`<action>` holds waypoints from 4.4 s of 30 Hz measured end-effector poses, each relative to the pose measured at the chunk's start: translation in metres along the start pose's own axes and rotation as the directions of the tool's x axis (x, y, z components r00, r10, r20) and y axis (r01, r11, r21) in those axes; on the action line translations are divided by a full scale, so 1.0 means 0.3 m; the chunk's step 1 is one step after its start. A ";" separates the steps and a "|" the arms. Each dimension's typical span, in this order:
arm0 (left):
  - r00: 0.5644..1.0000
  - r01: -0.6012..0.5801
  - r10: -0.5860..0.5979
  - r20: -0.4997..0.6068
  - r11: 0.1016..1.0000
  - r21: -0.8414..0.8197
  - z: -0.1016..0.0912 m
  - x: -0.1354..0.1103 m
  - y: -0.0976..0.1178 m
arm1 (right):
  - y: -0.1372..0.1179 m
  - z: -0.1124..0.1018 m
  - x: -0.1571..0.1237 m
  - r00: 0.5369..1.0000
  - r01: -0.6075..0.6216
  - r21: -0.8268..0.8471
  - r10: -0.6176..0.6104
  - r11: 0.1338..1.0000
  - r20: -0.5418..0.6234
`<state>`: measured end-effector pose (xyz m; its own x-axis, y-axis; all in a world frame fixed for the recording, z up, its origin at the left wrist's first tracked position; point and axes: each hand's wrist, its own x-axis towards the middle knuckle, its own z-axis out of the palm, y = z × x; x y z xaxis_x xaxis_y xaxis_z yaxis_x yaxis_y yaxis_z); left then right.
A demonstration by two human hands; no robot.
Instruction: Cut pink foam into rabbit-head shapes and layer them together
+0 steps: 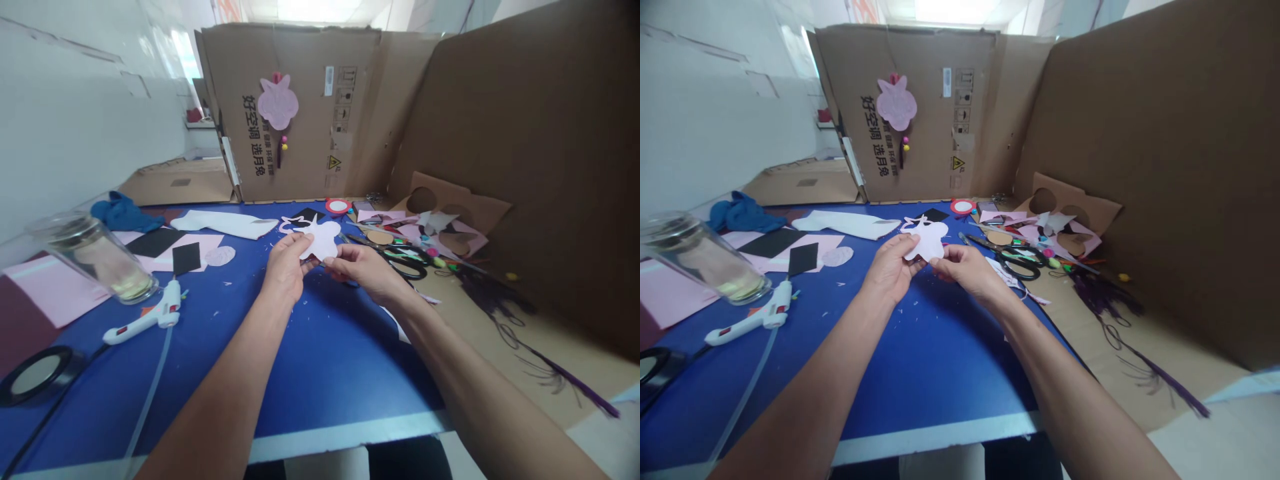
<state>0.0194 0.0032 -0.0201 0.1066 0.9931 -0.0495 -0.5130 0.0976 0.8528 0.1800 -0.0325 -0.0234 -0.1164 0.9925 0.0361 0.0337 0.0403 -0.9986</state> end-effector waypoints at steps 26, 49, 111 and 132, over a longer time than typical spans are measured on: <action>0.998 0.053 -0.055 -0.034 0.998 -0.044 -0.021 0.016 0.025 | 0.059 -0.114 0.007 0.999 0.032 -0.954 -0.037 0.299 0.022; 0.976 0.156 -0.206 -0.073 0.891 -0.426 0.021 -0.007 0.015 | 0.032 0.015 0.007 0.990 0.025 0.069 -0.034 0.997 0.140; 0.987 0.013 -0.099 -0.128 0.838 -0.545 0.046 -0.035 0.017 | 0.063 0.149 -0.024 0.958 0.256 -0.098 -0.266 0.962 -0.109; 0.988 0.021 -0.107 -0.114 0.815 -0.578 0.046 -0.024 0.008 | 0.058 0.152 -0.030 0.951 0.271 -0.131 -0.286 0.954 -0.117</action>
<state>0.0291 -0.0046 -0.0105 0.0629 0.9780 -0.1991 -0.9087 0.1386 0.3937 0.1364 -0.0460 -0.0428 -0.0042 0.9458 0.3246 0.1302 0.3224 -0.9376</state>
